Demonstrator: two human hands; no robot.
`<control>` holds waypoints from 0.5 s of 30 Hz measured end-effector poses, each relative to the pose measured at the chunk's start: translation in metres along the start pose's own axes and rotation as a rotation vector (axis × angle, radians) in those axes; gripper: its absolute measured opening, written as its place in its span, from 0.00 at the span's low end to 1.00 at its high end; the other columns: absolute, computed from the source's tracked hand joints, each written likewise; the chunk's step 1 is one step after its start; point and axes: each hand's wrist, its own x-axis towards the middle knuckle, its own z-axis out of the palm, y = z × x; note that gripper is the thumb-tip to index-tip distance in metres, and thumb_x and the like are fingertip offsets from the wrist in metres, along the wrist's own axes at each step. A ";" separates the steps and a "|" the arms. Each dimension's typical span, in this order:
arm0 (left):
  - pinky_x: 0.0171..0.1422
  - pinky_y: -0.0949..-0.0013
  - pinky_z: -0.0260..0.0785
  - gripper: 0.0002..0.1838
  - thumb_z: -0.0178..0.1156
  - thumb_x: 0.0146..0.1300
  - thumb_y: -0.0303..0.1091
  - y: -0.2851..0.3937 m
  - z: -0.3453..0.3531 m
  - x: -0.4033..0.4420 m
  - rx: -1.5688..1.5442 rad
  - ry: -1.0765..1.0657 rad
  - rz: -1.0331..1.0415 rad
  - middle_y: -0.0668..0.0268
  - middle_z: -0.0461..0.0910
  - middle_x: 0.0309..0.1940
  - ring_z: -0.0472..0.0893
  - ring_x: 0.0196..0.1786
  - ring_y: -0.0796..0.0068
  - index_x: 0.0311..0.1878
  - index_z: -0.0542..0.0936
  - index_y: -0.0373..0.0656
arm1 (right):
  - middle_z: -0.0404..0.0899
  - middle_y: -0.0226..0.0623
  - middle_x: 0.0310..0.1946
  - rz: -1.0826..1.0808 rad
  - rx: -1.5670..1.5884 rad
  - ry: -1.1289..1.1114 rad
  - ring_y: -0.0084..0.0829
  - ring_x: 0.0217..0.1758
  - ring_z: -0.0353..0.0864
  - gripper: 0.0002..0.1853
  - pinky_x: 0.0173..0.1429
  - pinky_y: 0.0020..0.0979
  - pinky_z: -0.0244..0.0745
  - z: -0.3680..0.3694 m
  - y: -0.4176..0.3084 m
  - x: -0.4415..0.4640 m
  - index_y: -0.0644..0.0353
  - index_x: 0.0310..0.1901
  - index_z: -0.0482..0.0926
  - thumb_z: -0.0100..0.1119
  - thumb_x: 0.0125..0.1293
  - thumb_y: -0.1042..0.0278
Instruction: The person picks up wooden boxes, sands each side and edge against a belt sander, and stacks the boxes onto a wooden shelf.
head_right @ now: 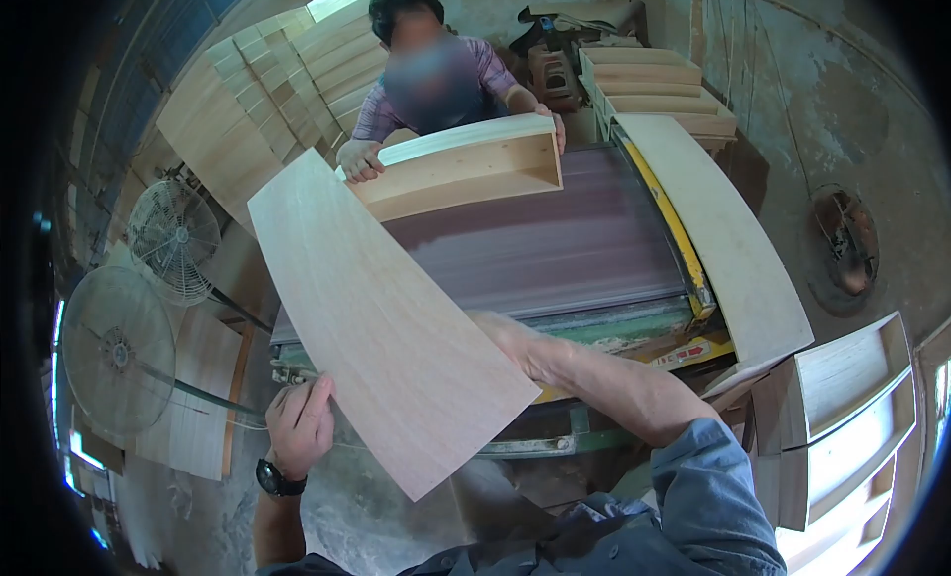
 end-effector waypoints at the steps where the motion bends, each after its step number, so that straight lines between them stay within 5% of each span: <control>1: 0.35 0.65 0.68 0.25 0.57 0.44 0.19 0.000 -0.003 -0.002 -0.023 -0.017 0.035 0.60 0.74 0.35 0.75 0.31 0.63 0.51 0.72 0.37 | 0.76 0.38 0.43 -0.088 -0.070 0.025 0.28 0.41 0.77 0.19 0.43 0.31 0.72 -0.002 0.000 -0.001 0.64 0.51 0.72 0.50 0.62 0.61; 3: 0.36 0.64 0.68 0.24 0.57 0.45 0.20 -0.004 -0.005 -0.006 0.027 -0.022 -0.031 0.60 0.74 0.36 0.75 0.33 0.62 0.51 0.72 0.37 | 0.76 0.42 0.43 -0.156 -0.137 0.047 0.30 0.41 0.77 0.19 0.43 0.31 0.72 -0.012 -0.001 -0.002 0.66 0.50 0.72 0.50 0.62 0.61; 5: 0.42 0.63 0.67 0.23 0.56 0.48 0.21 -0.014 -0.009 -0.003 0.070 0.014 -0.165 0.58 0.74 0.38 0.74 0.39 0.60 0.52 0.71 0.37 | 0.76 0.51 0.41 -0.500 -1.168 0.188 0.38 0.43 0.77 0.18 0.43 0.33 0.71 -0.033 -0.016 -0.002 0.69 0.44 0.73 0.46 0.63 0.61; 7: 0.51 0.62 0.63 0.21 0.53 0.54 0.24 -0.031 -0.018 0.016 0.066 0.098 -0.314 0.54 0.72 0.44 0.71 0.47 0.57 0.54 0.69 0.36 | 0.75 0.57 0.37 -0.799 -1.410 0.128 0.45 0.43 0.77 0.19 0.43 0.36 0.70 -0.045 -0.032 -0.017 0.70 0.40 0.73 0.40 0.66 0.59; 9: 0.59 0.63 0.58 0.21 0.49 0.60 0.32 -0.054 -0.024 0.039 0.021 0.203 -0.489 0.52 0.68 0.51 0.67 0.54 0.56 0.56 0.66 0.35 | 0.75 0.56 0.32 -0.580 -1.387 0.374 0.47 0.39 0.77 0.23 0.41 0.38 0.69 -0.047 -0.047 -0.031 0.70 0.35 0.73 0.36 0.67 0.54; 11: 0.62 0.64 0.54 0.23 0.44 0.64 0.41 -0.091 -0.020 0.056 -0.112 0.329 -0.625 0.52 0.66 0.54 0.65 0.58 0.58 0.58 0.64 0.36 | 0.77 0.52 0.28 -0.397 -1.242 0.583 0.36 0.29 0.75 0.24 0.39 0.34 0.68 -0.043 -0.062 -0.048 0.71 0.36 0.73 0.40 0.66 0.52; 15: 0.64 0.67 0.51 0.29 0.43 0.64 0.50 -0.159 -0.006 0.077 -0.586 0.446 -0.678 0.55 0.63 0.59 0.63 0.60 0.64 0.60 0.63 0.37 | 0.75 0.50 0.19 -0.403 -1.291 0.692 0.37 0.23 0.76 0.30 0.37 0.37 0.68 -0.039 -0.083 -0.078 0.70 0.30 0.78 0.37 0.65 0.46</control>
